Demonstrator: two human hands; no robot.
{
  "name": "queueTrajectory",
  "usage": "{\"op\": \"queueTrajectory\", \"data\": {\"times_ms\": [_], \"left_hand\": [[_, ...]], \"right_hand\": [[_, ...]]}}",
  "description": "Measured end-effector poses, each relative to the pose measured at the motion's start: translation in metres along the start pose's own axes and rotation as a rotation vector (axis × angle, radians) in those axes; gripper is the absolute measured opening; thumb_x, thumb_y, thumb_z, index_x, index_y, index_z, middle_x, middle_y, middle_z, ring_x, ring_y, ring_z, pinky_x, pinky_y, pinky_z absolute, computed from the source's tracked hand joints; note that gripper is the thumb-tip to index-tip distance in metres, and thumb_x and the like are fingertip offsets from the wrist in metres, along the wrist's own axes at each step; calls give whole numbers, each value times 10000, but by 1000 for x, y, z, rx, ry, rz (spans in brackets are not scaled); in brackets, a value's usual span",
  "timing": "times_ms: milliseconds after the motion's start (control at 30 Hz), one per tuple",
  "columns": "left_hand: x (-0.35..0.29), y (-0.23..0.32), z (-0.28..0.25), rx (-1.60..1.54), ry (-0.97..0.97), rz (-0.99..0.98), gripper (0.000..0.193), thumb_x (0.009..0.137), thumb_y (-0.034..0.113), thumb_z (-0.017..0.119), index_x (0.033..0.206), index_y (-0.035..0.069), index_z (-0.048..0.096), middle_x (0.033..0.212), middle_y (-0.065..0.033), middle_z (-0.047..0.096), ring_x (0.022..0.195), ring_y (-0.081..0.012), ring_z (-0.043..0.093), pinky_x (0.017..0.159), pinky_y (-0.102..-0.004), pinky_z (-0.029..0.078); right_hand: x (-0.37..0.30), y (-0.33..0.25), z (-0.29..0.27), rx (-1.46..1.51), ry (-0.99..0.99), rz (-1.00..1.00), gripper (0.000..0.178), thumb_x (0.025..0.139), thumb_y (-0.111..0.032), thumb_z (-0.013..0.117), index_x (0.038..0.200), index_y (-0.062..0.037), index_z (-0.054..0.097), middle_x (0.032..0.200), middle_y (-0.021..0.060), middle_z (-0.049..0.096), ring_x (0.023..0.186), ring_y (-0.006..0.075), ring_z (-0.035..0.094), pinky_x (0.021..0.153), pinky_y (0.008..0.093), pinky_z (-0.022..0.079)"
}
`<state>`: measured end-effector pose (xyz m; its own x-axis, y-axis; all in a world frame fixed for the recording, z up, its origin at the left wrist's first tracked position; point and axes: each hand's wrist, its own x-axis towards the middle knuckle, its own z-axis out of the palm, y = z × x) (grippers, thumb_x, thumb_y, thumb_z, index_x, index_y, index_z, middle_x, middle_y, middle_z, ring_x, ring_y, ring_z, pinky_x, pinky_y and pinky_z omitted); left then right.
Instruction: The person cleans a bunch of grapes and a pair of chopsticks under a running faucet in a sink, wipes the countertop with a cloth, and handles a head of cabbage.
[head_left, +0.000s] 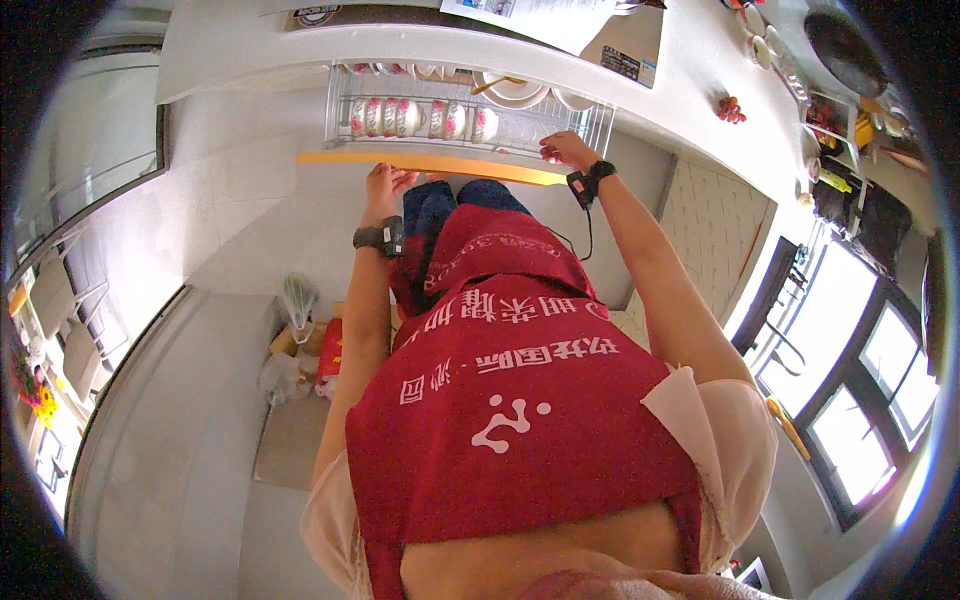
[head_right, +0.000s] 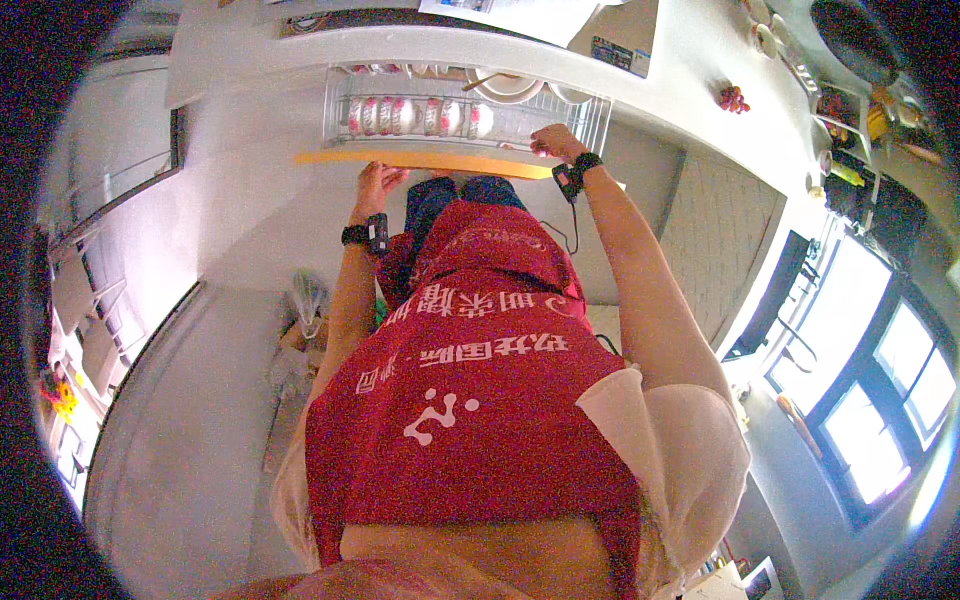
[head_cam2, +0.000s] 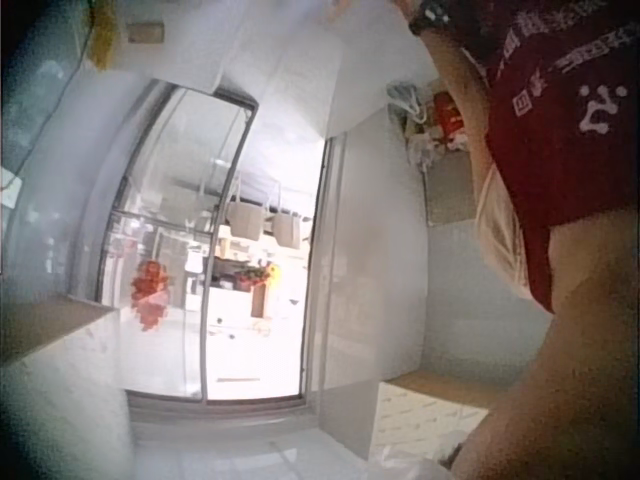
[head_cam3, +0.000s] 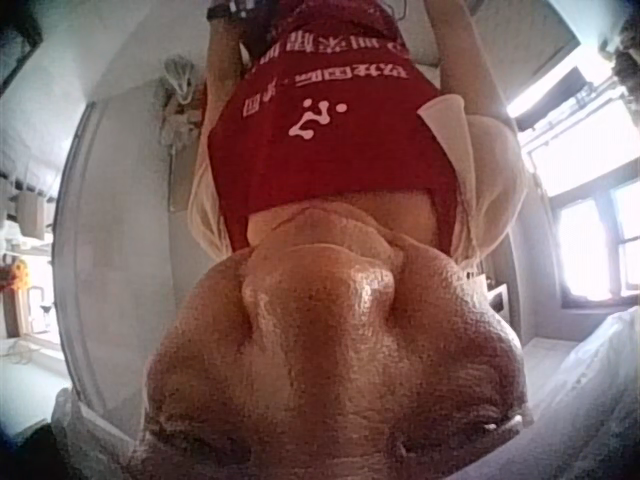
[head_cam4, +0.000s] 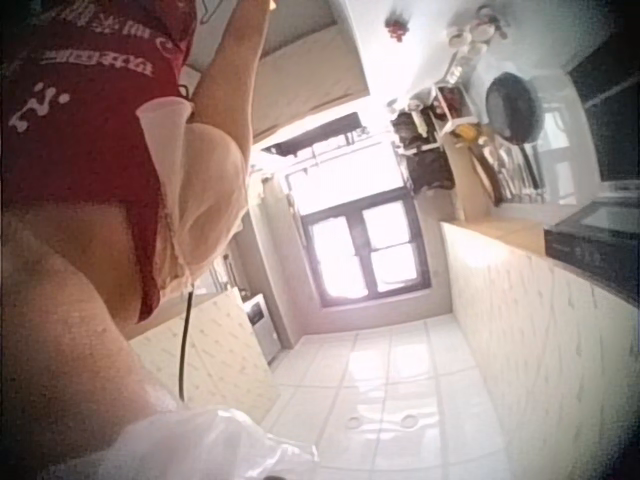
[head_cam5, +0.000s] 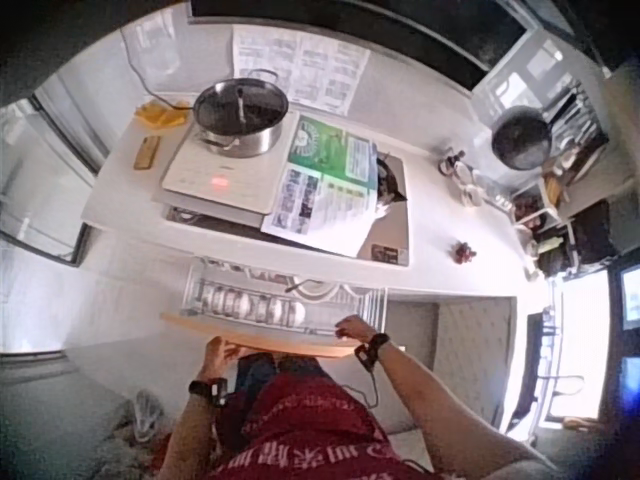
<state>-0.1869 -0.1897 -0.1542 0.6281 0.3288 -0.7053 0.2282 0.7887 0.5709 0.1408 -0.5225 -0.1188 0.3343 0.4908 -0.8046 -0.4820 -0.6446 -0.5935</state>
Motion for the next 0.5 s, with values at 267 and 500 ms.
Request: {"op": "queueTrajectory", "data": {"times_ms": [267, 500], "left_hand": [[-21, 15, -6, 73, 46, 5, 379, 1062, 296, 382, 1118, -53, 519, 1026, -247, 684, 900, -321, 720, 791, -381, 610], [-40, 16, -12, 68, 117, -19, 413, 1067, 334, 387, 1131, -49, 525, 1052, -229, 684, 914, -309, 716, 811, -376, 604]], "right_hand": [[16, 23, -16, 161, 133, 208, 245, 946, -161, 629, 1075, 46, 654, 957, 158, 696, 829, 220, 691, 730, 309, 580], [51, 17, 16, -91, 82, 195, 231, 946, -174, 596, 989, 41, 668, 868, 129, 708, 725, 205, 687, 623, 315, 576]]}}
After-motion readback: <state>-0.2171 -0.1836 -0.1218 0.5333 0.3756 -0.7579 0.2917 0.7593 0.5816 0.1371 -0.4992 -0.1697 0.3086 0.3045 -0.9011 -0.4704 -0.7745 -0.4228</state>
